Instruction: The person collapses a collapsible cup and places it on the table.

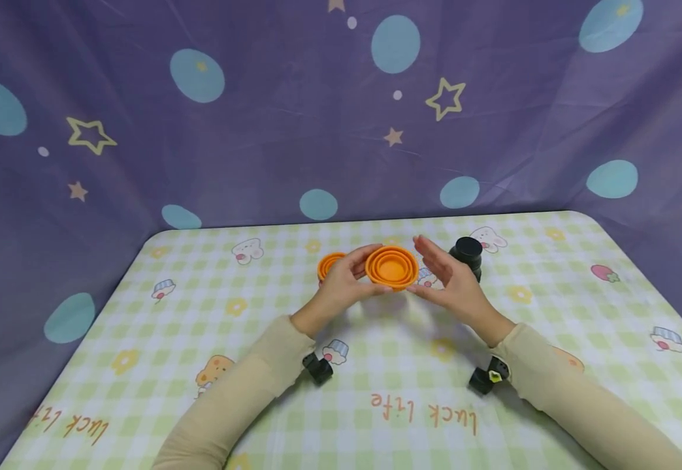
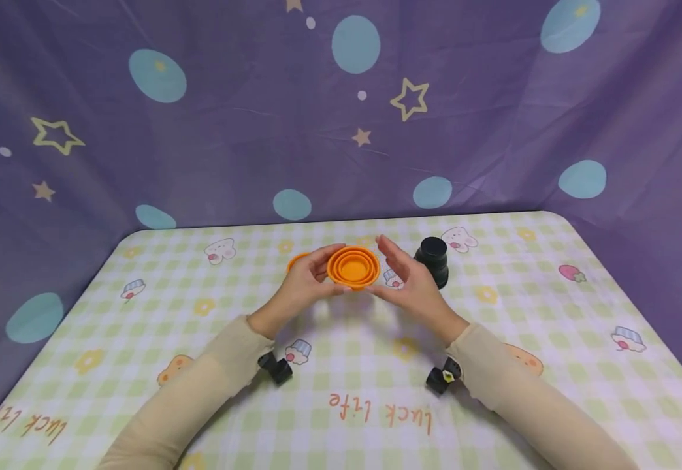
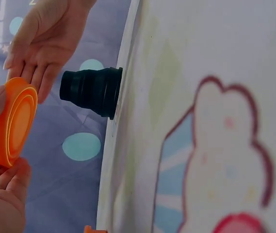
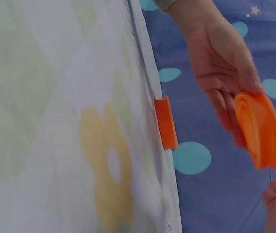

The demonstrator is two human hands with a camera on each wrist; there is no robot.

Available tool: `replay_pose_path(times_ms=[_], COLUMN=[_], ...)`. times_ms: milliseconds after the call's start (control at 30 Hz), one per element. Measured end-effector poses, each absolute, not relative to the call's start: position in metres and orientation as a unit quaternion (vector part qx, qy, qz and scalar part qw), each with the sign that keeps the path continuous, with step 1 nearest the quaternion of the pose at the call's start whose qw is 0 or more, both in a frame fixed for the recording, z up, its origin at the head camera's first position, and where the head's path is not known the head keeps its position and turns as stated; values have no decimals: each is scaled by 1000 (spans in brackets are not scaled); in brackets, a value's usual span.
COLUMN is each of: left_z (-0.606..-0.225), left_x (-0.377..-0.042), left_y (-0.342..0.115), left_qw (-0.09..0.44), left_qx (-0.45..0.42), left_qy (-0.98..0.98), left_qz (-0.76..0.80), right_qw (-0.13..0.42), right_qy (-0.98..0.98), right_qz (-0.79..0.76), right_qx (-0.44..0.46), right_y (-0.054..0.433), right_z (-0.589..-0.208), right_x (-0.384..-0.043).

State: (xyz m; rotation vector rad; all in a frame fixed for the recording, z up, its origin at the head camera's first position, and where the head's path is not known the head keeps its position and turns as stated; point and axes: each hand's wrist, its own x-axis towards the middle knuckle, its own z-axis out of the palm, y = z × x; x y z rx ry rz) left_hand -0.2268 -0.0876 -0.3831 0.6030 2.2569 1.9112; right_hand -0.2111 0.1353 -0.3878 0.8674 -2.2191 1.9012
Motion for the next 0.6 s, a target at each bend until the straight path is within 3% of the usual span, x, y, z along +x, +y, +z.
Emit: replay_pose_path(times_ms=[467, 600], left_z=[-387, -388], left_x=[-243, -249], left_y=[-73, -67], left_qw=[108, 117], left_qx=[123, 112], left_qy=[694, 685], left_qz=[702, 710], right_qw=[199, 181], right_qy=[-695, -706], right_qz=[650, 651], right_qx=[233, 210], right_y=[192, 210], right_z=[-383, -384], right_x=[-214, -219])
